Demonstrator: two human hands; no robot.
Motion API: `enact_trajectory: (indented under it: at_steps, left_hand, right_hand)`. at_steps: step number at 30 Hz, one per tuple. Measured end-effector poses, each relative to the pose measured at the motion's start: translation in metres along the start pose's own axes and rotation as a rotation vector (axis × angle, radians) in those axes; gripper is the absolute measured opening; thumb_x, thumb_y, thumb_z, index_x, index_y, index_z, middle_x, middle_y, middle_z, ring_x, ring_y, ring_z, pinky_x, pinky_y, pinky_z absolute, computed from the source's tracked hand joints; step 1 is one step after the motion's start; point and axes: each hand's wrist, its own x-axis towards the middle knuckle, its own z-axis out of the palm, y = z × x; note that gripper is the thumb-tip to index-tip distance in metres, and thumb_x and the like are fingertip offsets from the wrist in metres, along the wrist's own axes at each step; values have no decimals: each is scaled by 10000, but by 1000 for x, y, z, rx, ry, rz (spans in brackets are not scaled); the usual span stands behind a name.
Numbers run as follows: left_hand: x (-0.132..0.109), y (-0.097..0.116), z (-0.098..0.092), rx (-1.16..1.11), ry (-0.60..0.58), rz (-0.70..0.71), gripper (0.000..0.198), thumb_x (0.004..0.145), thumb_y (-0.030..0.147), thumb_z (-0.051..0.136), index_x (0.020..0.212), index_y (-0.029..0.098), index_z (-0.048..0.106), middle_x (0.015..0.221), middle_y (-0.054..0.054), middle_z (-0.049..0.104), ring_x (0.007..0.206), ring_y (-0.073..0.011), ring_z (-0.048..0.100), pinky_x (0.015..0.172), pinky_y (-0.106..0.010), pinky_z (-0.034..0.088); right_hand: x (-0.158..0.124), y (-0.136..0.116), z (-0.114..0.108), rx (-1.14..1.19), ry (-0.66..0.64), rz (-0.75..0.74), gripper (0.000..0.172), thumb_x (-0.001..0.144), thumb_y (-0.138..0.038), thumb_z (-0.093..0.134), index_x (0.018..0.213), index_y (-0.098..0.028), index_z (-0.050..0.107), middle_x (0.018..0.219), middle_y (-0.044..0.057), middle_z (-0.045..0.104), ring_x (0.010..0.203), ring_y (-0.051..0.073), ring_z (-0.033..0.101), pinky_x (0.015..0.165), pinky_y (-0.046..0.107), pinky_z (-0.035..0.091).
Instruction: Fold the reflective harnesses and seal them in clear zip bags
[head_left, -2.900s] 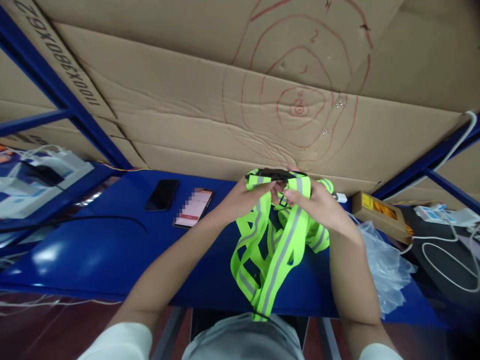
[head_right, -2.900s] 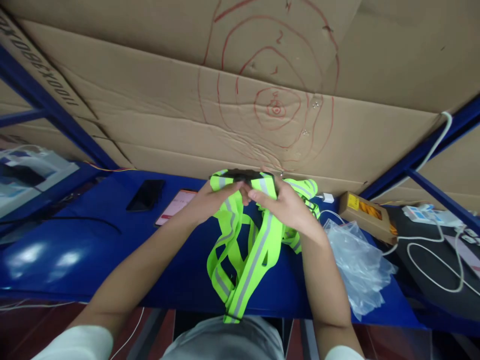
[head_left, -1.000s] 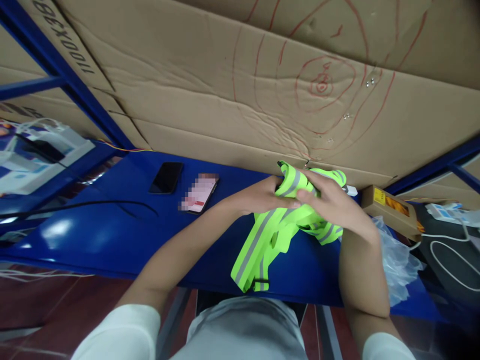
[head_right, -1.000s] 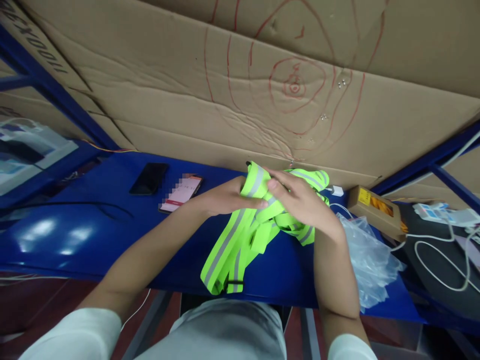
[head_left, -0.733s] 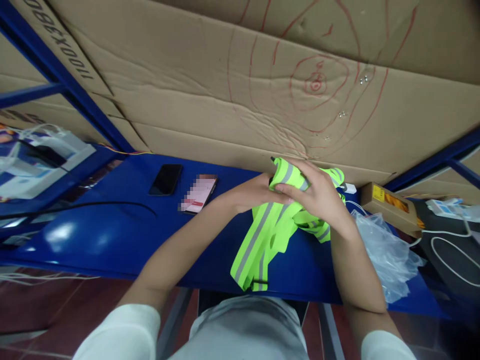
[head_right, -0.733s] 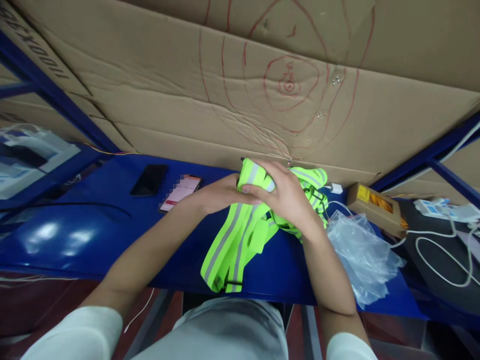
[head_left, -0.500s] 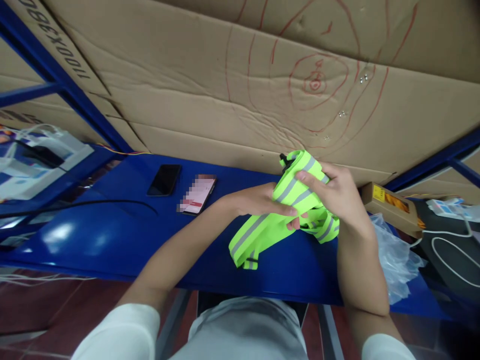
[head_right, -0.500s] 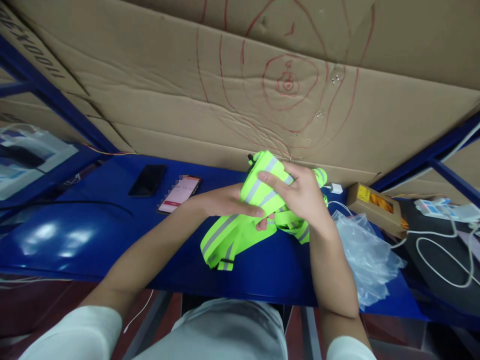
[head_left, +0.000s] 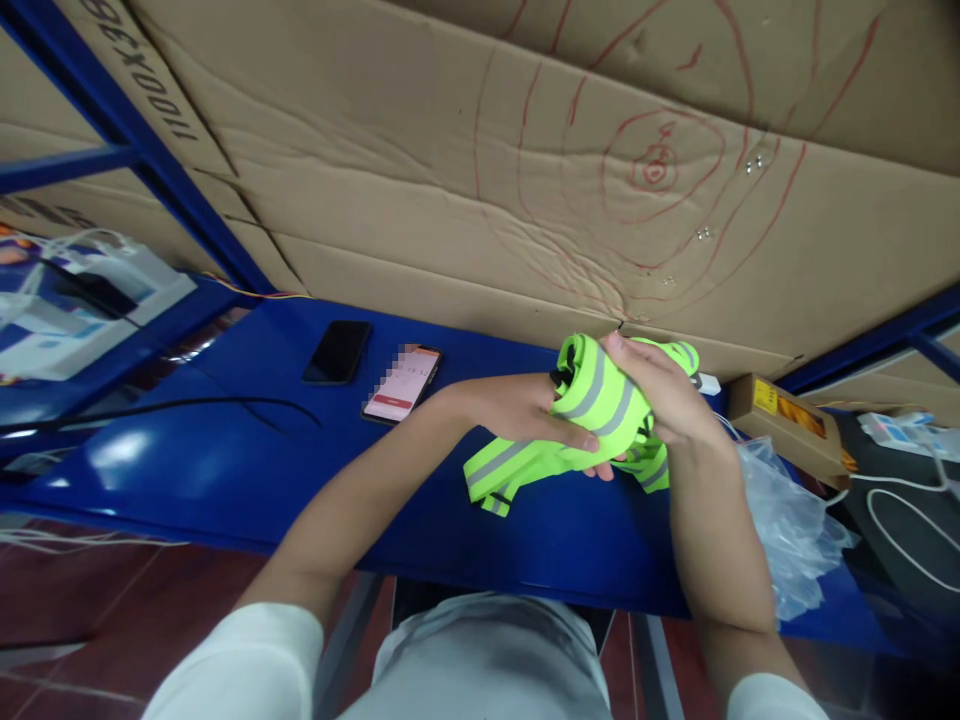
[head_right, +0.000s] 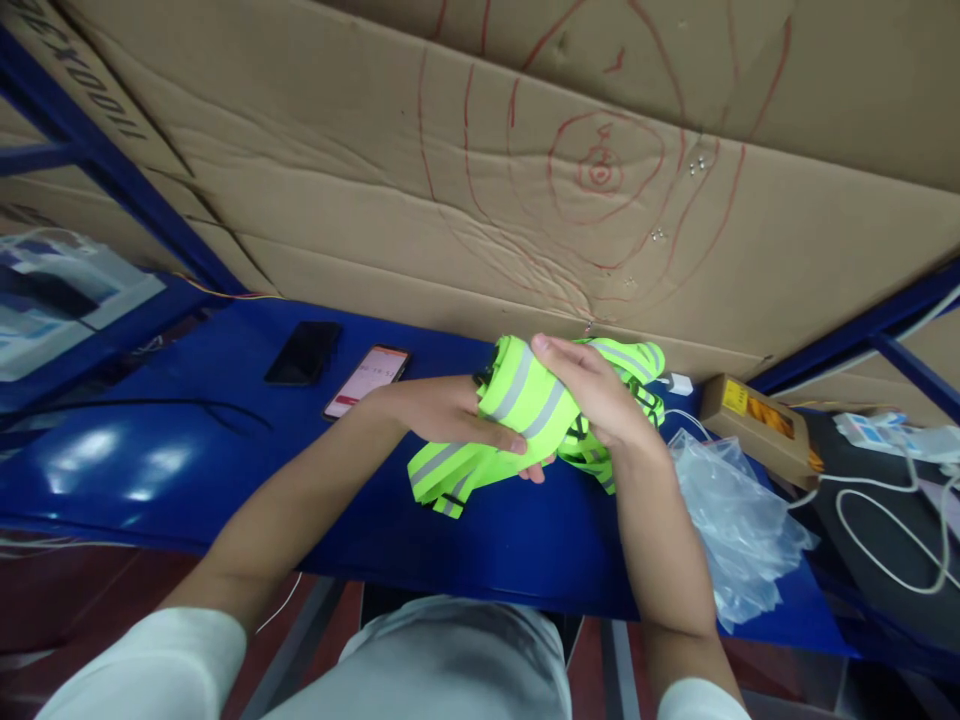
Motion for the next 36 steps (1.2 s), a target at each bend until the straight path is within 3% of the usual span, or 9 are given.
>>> enact_trajectory:
  at_steps: [3,5,10,16,19,22,27,31,36]
  left_hand:
    - [0,1,-1,95,86,67,277,973,378,666,1034,131,775,1040,-98,810,999,-226,762,899,-301,589]
    - [1,-2,-4,185,139,92,291,982,387,646,1040,133,774,1047,-104,808,988,-226,755,885,-305,580]
    - [3,-14,-12,339,267,184,275,925,382,708,1015,127,759,1057,-98,785,1045,-241,711,966,-347,539]
    - [3,-19,-10,51,415,88,340,833,403,811,1023,132,737,1041,-87,766,1034,-250,710,966,-405,548]
    - [5,-17,-10,-107,219,-3,418,819,416,834,1118,140,741,1071,-115,791,1033,-261,744,971,-414,574]
    - [7,-15,-10,-70,46,-77,427,841,410,819,1149,122,750,1102,-136,801,1057,-273,755,970,-387,589]
    - [9,-18,-6,37,25,-28,325,936,390,714,1102,116,770,1078,-123,812,1024,-243,765,888,-307,607]
    - [9,-19,-1,75,85,38,318,961,371,681,1146,121,749,1061,-123,810,1019,-229,755,923,-319,594]
    - [8,-16,0,122,172,84,303,968,361,669,1128,116,750,1102,-134,796,1006,-225,752,918,-316,587]
  right_hand:
    - [6,3,6,-161,174,-262,388,914,-601,693,1031,-232,720,971,28,756,796,174,696,674,288,566]
    - [2,0,6,-319,197,-414,343,985,-543,621,1122,-244,717,1092,45,754,940,195,708,836,334,579]
    - [-15,-11,5,-628,-81,-529,636,937,-575,680,1469,-245,565,1434,95,633,1294,303,620,1103,481,518]
    - [-12,-11,14,-557,80,-494,510,949,-555,662,1354,-244,668,1290,77,701,1109,273,701,859,393,619]
    - [-12,-13,11,-486,210,-489,396,953,-532,668,1175,-215,749,1085,59,758,947,236,721,812,359,593]
    - [-15,-18,-2,-271,319,-314,384,934,-567,677,928,-194,772,831,34,746,728,199,695,650,313,546]
    - [-17,-19,-25,123,70,12,362,877,-589,743,1034,-262,744,826,-3,737,619,156,649,547,269,494]
    - [-8,-10,-20,-26,8,-41,370,905,-606,701,1081,-283,740,836,-14,712,669,139,629,563,239,481]
    - [1,-2,-12,-133,64,-195,365,920,-560,703,1143,-272,717,1070,18,732,879,163,676,696,254,542]
